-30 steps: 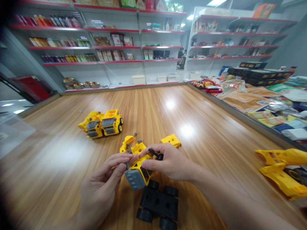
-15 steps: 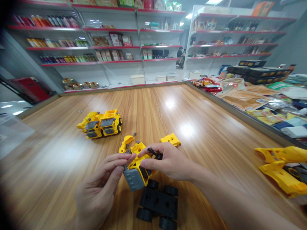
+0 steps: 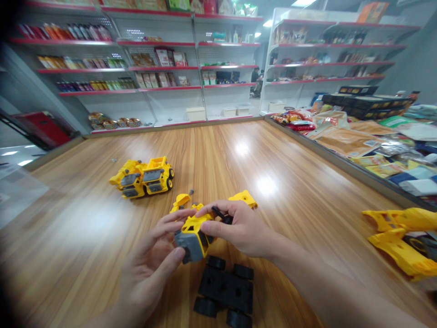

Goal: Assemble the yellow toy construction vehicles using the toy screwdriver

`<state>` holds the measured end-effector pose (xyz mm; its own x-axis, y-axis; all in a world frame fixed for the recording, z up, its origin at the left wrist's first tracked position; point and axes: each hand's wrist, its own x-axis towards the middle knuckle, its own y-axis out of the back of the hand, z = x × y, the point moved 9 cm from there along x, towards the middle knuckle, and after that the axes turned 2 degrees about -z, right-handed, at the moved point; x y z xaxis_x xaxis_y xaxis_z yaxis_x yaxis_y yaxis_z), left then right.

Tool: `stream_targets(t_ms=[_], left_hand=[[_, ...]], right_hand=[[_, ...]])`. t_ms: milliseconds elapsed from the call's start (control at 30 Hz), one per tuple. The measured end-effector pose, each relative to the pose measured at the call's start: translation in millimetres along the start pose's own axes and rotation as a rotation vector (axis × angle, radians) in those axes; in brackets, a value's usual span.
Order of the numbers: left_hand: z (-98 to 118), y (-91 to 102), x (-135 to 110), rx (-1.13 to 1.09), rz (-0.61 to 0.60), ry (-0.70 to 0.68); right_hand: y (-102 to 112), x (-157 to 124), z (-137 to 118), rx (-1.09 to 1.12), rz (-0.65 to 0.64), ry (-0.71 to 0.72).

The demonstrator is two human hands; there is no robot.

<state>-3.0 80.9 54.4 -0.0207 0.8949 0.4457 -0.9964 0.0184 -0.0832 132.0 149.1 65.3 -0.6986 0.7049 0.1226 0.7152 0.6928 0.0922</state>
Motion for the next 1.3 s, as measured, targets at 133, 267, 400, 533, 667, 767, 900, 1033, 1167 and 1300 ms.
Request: stream_targets(t_ms=[133,267,400,533,667,767,900,1033,1167,1300], left_hand=[[-9,-3.8,-5,-0.056,-0.046,0.067],[-13,3.1,-9,0.008,0.018,0.071],[-11,10.1,-10,0.160,0.079,0.027],[-7,6.9,-12,0.326,0.016,-0.022],[-1,1.8,-13,0.449,-0.039,-0.086],[4,-2.3,-12,0.495,-0.058,-0.135],[5,-4.2,-11,0.528,-0.059,-0.169],[4,-3.4,-11,0.554,-0.063,-0.159],[7,-3.8,-11,0.587,-0.069,-0.143],[8,-4.2,-11,0.585,-0.059,-0.144]], right_hand=[[0,0,0,0.030,0.032,0.000],[-1,0,1,-0.084,0.043,0.007],[8,-4,-10,-0.505,0.182,0.104],[3,-10,-24,-0.760,0.182,0.156],[-19,-14,-35,-0.858,-0.015,0.178],[-29,-16,-39,-0.925,-0.088,0.195],[-32,-18,-40,-0.980,-0.072,0.213],[-30,-19,-40,-0.987,-0.015,0.242],[-32,-21,-45,-0.973,0.017,0.332],[-33,-22,-49,-0.974,0.025,0.407]])
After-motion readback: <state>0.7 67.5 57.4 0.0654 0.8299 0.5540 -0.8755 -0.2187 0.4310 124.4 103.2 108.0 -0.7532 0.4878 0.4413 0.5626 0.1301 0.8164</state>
